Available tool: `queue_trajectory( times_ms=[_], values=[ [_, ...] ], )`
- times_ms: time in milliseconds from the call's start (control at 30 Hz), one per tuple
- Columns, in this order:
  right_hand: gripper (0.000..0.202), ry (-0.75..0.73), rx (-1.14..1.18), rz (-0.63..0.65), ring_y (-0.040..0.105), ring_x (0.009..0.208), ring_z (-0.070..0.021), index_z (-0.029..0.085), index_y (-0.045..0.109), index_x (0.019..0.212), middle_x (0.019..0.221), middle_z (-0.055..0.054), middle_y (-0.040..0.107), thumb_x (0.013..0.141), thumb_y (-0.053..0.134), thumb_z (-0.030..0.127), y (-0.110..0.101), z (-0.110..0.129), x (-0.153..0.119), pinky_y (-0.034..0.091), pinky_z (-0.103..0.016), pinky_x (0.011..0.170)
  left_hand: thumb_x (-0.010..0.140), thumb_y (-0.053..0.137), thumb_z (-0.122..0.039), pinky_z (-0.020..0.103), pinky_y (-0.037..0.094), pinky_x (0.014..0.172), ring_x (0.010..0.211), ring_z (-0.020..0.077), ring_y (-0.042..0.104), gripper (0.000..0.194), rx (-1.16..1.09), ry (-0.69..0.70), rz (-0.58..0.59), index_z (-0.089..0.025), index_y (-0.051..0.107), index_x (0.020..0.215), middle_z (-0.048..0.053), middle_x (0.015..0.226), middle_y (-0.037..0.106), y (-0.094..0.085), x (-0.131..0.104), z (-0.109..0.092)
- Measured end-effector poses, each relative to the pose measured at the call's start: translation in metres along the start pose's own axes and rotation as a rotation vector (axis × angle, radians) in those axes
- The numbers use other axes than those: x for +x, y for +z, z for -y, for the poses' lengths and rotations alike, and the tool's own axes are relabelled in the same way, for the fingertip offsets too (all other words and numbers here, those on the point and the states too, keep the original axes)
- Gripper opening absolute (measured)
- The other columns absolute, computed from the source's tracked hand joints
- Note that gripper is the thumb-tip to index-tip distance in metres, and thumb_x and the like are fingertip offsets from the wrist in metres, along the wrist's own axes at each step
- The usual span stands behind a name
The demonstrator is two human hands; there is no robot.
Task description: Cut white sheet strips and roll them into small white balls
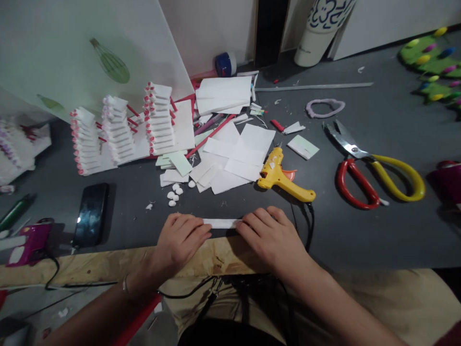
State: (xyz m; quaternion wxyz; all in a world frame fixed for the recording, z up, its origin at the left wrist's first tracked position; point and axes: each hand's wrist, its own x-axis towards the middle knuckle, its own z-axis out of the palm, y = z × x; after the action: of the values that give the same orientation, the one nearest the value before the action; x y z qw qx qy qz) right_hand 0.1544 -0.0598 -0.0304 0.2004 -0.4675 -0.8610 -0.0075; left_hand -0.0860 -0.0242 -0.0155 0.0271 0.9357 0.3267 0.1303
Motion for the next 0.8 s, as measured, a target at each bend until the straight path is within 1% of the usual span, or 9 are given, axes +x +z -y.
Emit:
queue_trajectory(
  times_ms=[133,300,367,467,533,700,800],
  values=[
    [0.025,-0.008,0.005,0.008,0.046,0.074,-0.0198,0.019,0.067,0.094,0.081,-0.003,0.069,0.096,0.043,0.013,0.001,-0.001,0.001,0.028,-0.035,0.076,0.093,0.055,-0.02,0.033,0.033,0.07,0.079,0.0168,0.054,0.009,0.001,0.012,0.052,-0.019,0.063,0.089,0.001,0.084,0.067,0.005,0.006,-0.003],
    [0.014,0.056,0.034,0.033,0.047,0.075,-0.0192,0.023,0.066,0.095,0.081,-0.001,0.068,0.094,0.052,0.021,0.008,-0.002,-0.003,0.028,-0.035,0.077,0.095,0.051,-0.02,0.033,0.03,0.065,0.073,0.0168,0.05,0.015,0.012,-0.011,0.043,-0.018,0.06,0.083,0.002,0.08,0.065,0.01,0.007,-0.001],
    [0.013,0.092,0.048,0.022,0.047,0.076,-0.0188,0.024,0.066,0.093,0.08,0.0,0.067,0.094,0.053,0.023,0.01,-0.001,-0.004,0.028,-0.035,0.077,0.095,0.05,-0.019,0.033,0.03,0.065,0.072,0.0169,0.049,0.016,0.016,-0.019,0.051,-0.018,0.06,0.083,0.002,0.08,0.065,0.011,0.007,-0.001],
    [0.016,0.135,0.078,-0.005,0.048,0.074,-0.0184,0.023,0.066,0.088,0.077,-0.001,0.067,0.095,0.052,0.024,0.011,0.002,-0.003,0.028,-0.035,0.078,0.095,0.05,-0.027,0.033,0.032,0.066,0.075,0.0181,0.051,0.016,-0.002,-0.023,0.06,-0.017,0.061,0.088,0.004,0.084,0.066,0.01,0.009,-0.002],
    [0.019,0.153,0.105,-0.016,0.048,0.074,-0.0185,0.022,0.065,0.085,0.077,-0.001,0.067,0.096,0.05,0.024,0.01,0.003,-0.001,0.028,-0.035,0.078,0.095,0.052,-0.031,0.033,0.032,0.066,0.076,0.0183,0.052,0.017,-0.005,-0.024,0.05,-0.017,0.061,0.09,0.004,0.085,0.066,0.01,0.01,-0.003],
    [0.021,0.157,0.117,-0.009,0.047,0.073,-0.0191,0.022,0.066,0.084,0.075,-0.001,0.066,0.096,0.049,0.023,0.008,0.003,0.001,0.027,-0.035,0.078,0.094,0.054,-0.023,0.032,0.03,0.064,0.074,0.0166,0.052,0.012,0.023,0.011,0.001,-0.018,0.062,0.086,0.001,0.081,0.066,0.011,0.011,-0.002],
    [0.02,0.17,0.114,-0.008,0.048,0.074,-0.0187,0.022,0.067,0.083,0.075,-0.001,0.066,0.095,0.051,0.024,0.008,0.003,0.0,0.027,-0.035,0.078,0.094,0.054,-0.024,0.032,0.031,0.065,0.073,0.0157,0.051,0.014,-0.039,-0.041,-0.011,-0.019,0.063,0.085,0.001,0.08,0.067,0.009,0.011,-0.002]
  ],
)
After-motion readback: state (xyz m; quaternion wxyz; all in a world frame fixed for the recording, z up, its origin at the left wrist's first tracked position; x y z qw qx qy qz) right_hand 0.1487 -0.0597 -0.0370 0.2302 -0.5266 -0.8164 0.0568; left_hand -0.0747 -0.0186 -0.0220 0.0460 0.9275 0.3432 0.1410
